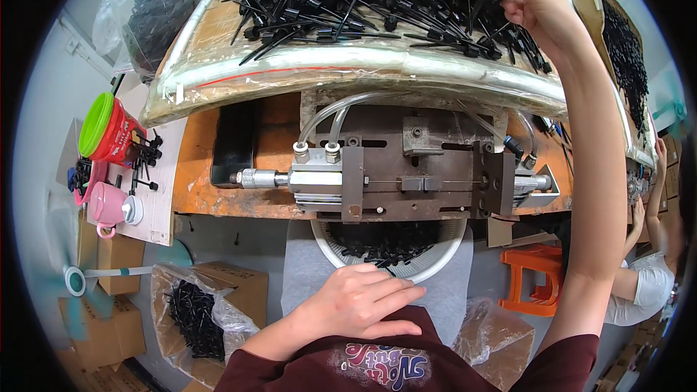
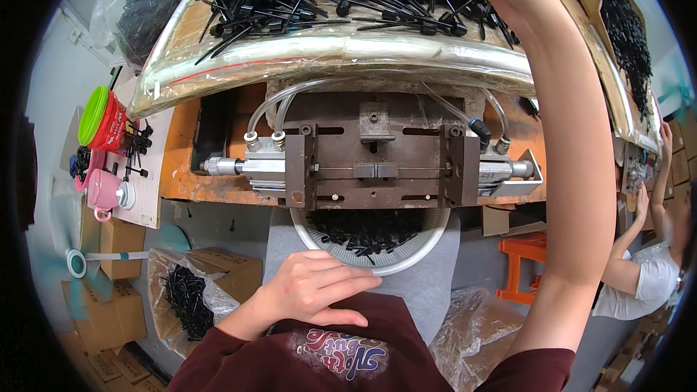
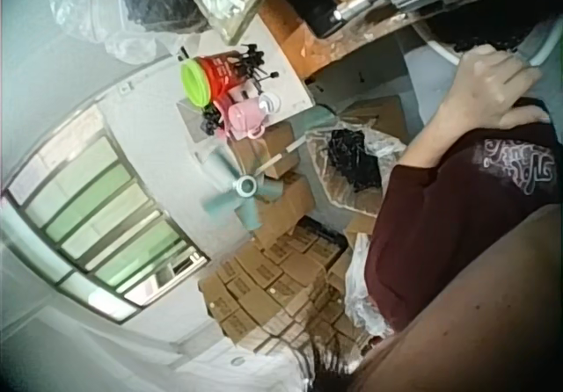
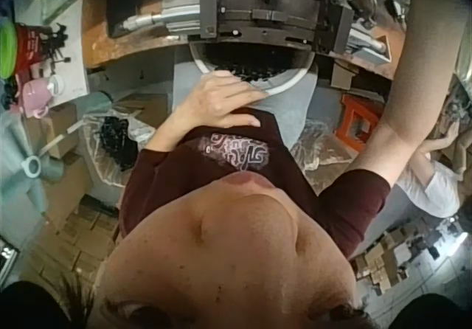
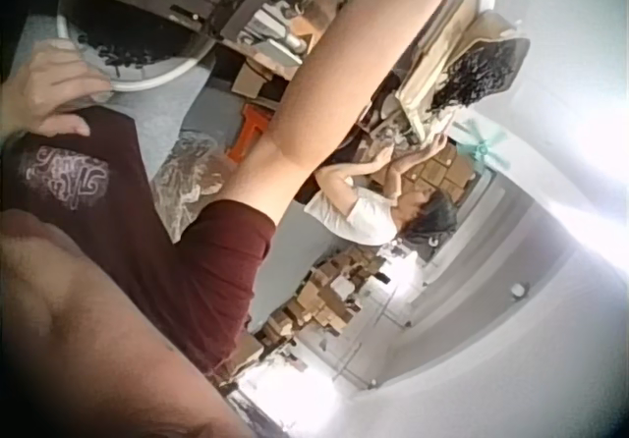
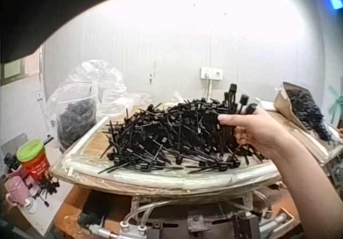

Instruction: Assembling small black plastic cable connectors using a specialized manual press machine.

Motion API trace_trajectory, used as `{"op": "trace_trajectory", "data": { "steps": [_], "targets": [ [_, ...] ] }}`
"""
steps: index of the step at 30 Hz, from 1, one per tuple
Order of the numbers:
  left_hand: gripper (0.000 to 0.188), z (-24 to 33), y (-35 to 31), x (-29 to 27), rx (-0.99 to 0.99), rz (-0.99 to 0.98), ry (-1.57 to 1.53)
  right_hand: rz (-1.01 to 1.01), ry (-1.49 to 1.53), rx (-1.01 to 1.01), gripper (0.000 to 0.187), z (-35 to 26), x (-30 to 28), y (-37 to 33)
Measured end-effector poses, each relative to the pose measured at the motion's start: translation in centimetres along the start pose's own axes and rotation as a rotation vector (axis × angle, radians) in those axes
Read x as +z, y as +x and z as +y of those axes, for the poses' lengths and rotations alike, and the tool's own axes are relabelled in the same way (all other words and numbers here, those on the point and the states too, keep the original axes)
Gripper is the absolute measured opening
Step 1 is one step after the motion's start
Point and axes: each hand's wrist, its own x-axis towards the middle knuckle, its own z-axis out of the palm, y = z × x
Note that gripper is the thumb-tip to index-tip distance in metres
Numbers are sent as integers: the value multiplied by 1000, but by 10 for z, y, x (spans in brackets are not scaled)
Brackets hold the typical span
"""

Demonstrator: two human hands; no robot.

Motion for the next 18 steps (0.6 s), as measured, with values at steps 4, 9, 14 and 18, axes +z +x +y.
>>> {"op": "trace_trajectory", "data": {
  "steps": [4,9,14,18],
  "targets": [
    [38,5,16,-14,17,178,61,-95,164,33,24,-3,-12,-32],
    [44,3,29,-30,-79,499,-81,37,-5,114,18,-17,42,-131],
    [58,8,48,-26,-200,480,-435,29,-342,-409,20,18,62,-188],
    [54,11,56,-21,-240,420,-507,133,-414,-592,23,35,72,-210]
  ]
}}
